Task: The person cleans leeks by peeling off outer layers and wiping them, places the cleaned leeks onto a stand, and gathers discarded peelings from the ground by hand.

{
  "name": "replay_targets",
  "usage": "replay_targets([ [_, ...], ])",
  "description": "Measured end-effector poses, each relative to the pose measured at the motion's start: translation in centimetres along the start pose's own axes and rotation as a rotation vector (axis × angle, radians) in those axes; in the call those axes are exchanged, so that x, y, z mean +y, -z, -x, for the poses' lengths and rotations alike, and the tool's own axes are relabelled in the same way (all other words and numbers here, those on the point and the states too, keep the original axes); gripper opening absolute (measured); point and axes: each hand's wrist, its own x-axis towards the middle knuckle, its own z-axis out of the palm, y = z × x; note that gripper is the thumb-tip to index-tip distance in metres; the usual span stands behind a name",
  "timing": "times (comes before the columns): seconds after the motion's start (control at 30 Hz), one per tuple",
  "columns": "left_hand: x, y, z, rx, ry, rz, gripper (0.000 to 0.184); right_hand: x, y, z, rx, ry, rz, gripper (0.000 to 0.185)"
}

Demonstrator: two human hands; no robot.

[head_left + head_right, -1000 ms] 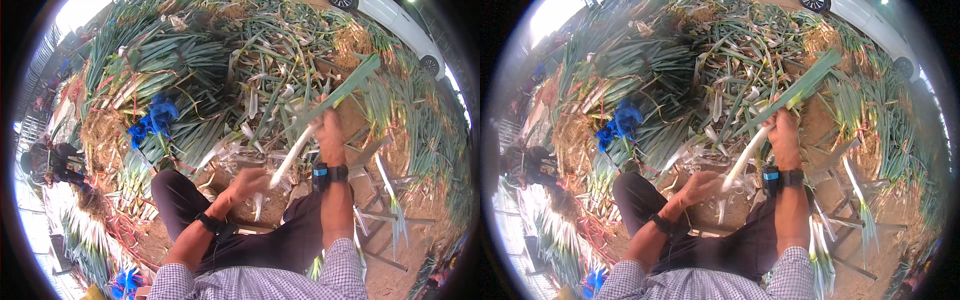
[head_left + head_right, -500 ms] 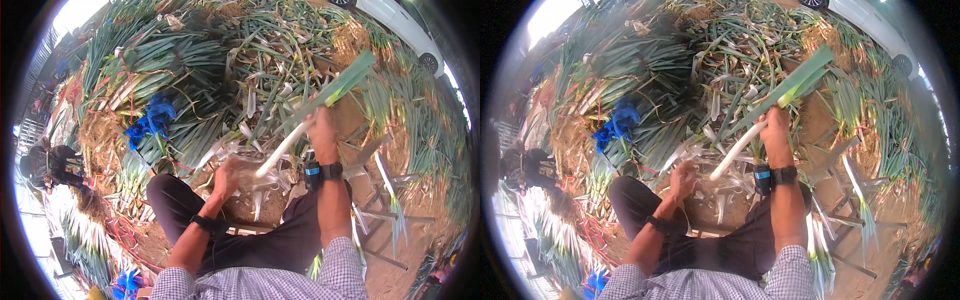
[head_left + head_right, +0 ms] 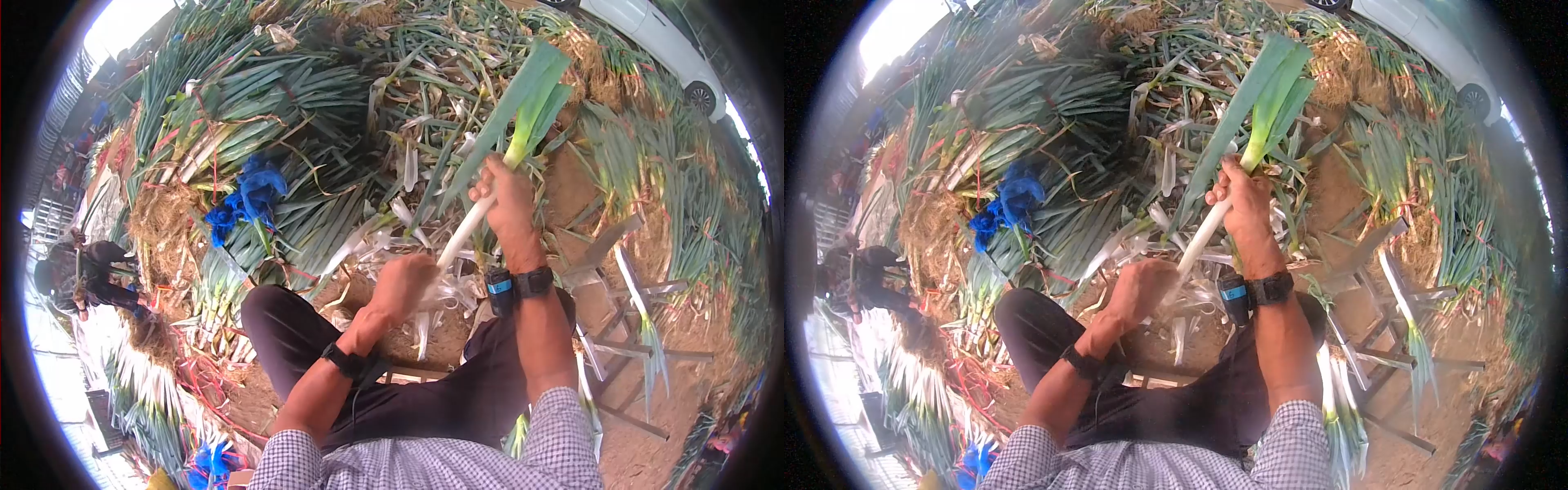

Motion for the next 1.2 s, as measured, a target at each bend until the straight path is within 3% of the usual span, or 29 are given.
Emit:
replay_targets([
  [0.07, 0.3, 0.1, 0.0, -0.021, 0.021, -0.009, 0.006, -0.1, -0.2, 0.2, 0.012, 0.0, -0.009, 0.008],
  [0.17, 1.2, 0.0, 0.2, 0.057, 0.184, 0.212, 0.007, 0.3, 0.0, -0.2, -0.003, -0.006, -0.042, 0.01],
  [0.27, 0.8, -0.7, -0.1, -0.012, 0.174, 0.041, 0.007, 0.3, 0.1, -0.2, -0.014, 0.008, -0.017, 0.011],
  [0.47, 1.2, -0.4, 0.0, 0.185, 0.105, 0.323, 0.005, -0.2, 0.2, -0.1, 0.043, 0.057, -0.036, 0.01],
  [0.77, 0.1, -1.6, -0.8, -0.109, 0.18, 0.021, 0.016, 0.4, -0.4, 0.8, -0.042, 0.052, 0.059, 0.009],
  [0.87, -0.4, -2.6, -0.4, 0.112, 0.306, 0.353, 0.015, 0.3, -0.5, 0.8, -0.076, 0.045, 0.052, 0.01],
  [0.97, -2.4, -1.7, -0.6, -0.079, 0.41, 0.79, 0.021, 0.1, -0.6, 1.1, -0.096, 0.002, 0.038, 0.011],
  [1.07, -3.2, -0.7, 0.2, -0.174, 0.543, 0.952, 0.025, -0.4, -0.8, 1.2, -0.115, -0.031, 0.031, 0.011],
  [1.2, -5.3, -2.3, 2.0, -0.113, 0.67, 0.84, 0.031, -0.8, 1.0, 0.2, -0.185, 0.0, -0.058, 0.011],
])
